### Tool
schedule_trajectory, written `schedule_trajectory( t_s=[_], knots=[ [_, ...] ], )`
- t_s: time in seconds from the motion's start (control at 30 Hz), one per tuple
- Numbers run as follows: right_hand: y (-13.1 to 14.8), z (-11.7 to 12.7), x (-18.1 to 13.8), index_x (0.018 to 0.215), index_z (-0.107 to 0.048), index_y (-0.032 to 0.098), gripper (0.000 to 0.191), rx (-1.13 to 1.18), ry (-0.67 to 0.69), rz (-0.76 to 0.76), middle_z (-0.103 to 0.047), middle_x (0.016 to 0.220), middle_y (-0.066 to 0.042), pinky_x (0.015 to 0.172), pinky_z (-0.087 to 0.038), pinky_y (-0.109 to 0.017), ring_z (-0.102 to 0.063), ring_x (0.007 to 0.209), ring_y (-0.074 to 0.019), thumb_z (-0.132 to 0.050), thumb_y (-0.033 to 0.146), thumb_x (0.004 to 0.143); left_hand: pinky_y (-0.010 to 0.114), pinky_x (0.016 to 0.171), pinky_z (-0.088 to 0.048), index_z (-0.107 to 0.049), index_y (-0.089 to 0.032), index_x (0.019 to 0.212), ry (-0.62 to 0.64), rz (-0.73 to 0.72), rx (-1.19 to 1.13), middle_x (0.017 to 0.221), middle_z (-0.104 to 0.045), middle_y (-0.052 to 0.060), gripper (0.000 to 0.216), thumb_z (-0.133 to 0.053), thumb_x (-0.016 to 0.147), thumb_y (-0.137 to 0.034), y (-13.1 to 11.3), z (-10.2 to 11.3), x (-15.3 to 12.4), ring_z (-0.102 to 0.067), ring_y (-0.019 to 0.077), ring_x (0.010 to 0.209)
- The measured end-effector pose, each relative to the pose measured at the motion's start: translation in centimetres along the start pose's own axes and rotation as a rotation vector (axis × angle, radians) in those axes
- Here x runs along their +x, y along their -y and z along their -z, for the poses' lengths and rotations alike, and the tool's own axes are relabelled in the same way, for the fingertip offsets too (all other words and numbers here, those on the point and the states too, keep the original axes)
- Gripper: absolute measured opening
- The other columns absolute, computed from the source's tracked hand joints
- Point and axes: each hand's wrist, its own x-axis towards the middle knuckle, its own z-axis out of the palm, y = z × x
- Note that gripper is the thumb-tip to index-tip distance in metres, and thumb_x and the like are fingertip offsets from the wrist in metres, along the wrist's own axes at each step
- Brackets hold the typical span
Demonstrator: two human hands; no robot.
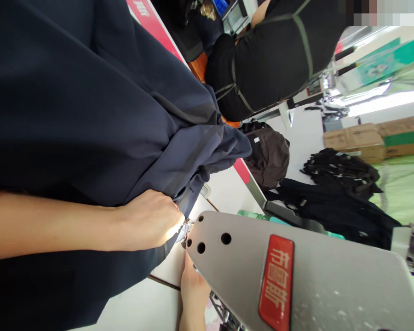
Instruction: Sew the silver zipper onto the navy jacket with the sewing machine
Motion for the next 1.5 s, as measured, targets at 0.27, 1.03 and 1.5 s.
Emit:
schedule_trajectory(
  t_s=[0.27, 1.03, 1.5],
  knots=[
    [0.1, -0.4, -0.1, 0.091, -0.069, 0.012, 0.045, 0.061, -0.034, 0.026, -0.066, 0.100, -0.012, 0.097, -0.036, -0.041, -0.053, 0.108, -0.0300, -0.058, 0.049, 0.069, 0.023, 0.041, -0.032, -0.051, -0.014, 0.051, -0.008, 0.003, 0.004, 0.057, -0.063, 0.005, 0.014, -0.058, 0.063, -0.010, -0.1, 0.1, -0.1, -0.061, 0.0195, 0.054],
    [0.1, -0.4, 0.0, 0.093, -0.070, 0.013, 0.045, 0.062, -0.033, 0.000, -0.064, 0.105, -0.013, 0.096, -0.038, -0.040, -0.052, 0.110, -0.0311, -0.058, 0.049, 0.069, 0.025, 0.040, -0.033, -0.060, -0.015, 0.056, -0.012, -0.038, 0.034, 0.061, -0.066, 0.006, 0.011, -0.056, 0.062, -0.007, 0.0, -0.1, 0.0, -0.062, 0.0219, 0.055],
    [0.2, -0.8, 0.1, 0.087, -0.070, 0.010, 0.039, 0.096, -0.042, 0.104, -0.066, 0.101, -0.014, 0.096, -0.039, -0.041, -0.054, 0.108, -0.0302, -0.058, 0.044, 0.071, 0.025, 0.043, -0.034, -0.060, -0.014, 0.059, -0.008, -0.086, 0.053, 0.063, -0.066, 0.007, 0.014, -0.055, 0.071, -0.009, 0.0, -0.2, -0.1, -0.061, 0.0206, 0.057]
  ],
)
